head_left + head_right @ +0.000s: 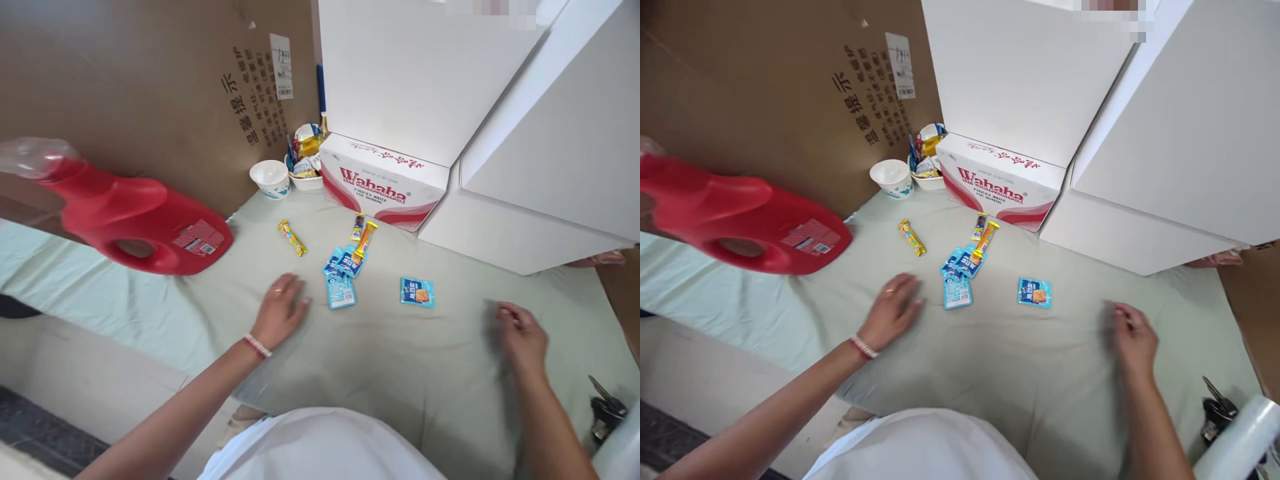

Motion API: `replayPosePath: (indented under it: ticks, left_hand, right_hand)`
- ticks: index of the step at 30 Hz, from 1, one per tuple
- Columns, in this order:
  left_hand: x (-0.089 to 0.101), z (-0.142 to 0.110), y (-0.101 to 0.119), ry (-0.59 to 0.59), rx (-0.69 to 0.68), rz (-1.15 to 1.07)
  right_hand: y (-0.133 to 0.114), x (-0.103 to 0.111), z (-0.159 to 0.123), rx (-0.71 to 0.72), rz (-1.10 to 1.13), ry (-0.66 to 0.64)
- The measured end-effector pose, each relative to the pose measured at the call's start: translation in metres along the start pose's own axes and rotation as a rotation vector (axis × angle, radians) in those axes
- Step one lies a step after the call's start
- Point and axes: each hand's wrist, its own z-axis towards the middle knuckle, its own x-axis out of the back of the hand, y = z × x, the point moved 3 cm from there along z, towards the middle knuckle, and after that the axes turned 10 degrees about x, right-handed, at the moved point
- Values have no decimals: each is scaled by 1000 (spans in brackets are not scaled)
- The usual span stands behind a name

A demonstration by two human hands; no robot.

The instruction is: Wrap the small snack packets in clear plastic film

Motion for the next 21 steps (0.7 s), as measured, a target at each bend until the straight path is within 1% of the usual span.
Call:
replayPosePath:
  ticks: [1,2,4,5,7,8,9,10,12,14,15,16,17,18,19,21]
  left_hand:
    - [-15,11,14,-82,-35,49]
    - [-30,20,30,-134,-53,92]
    - [-53,33,64,-178,-55,133]
    - [-61,37,79,-196,-43,138]
    - [-68,45,100,-218,-11,133]
    - [-66,49,105,-216,-2,123]
    - [-61,54,105,-199,6,110]
    - [-54,60,100,-160,18,97]
    - [-35,77,79,-22,79,74]
    - [-17,100,49,132,212,68]
    - [-12,111,35,170,292,69]
    - [-11,122,25,162,349,67]
    - [-14,131,19,121,365,63]
    - [-20,139,19,77,345,58]
    - [-28,144,23,35,304,51]
    - [-47,149,39,-28,209,37]
  right_hand:
    - [-25,-17,-16,70,98,-61]
    - [-55,-34,-28,181,158,-127]
    - [-117,-69,-45,428,199,-269]
    - [-145,-86,-47,519,196,-311]
    - [-192,-116,-43,614,189,-338]
    - [-210,-129,-36,627,184,-331]
    - [-223,-141,-26,623,176,-316]
    - [-234,-152,-16,603,167,-292]
    - [-244,-167,5,547,145,-240]
    - [-247,-175,21,506,136,-193]
    - [-246,-176,26,497,144,-169]
    - [-244,-176,29,493,162,-140]
    - [-242,-175,30,490,190,-101]
    - [-239,-173,30,483,222,-54]
    - [-236,-170,29,471,251,-1]
    - [-230,-164,26,426,291,101]
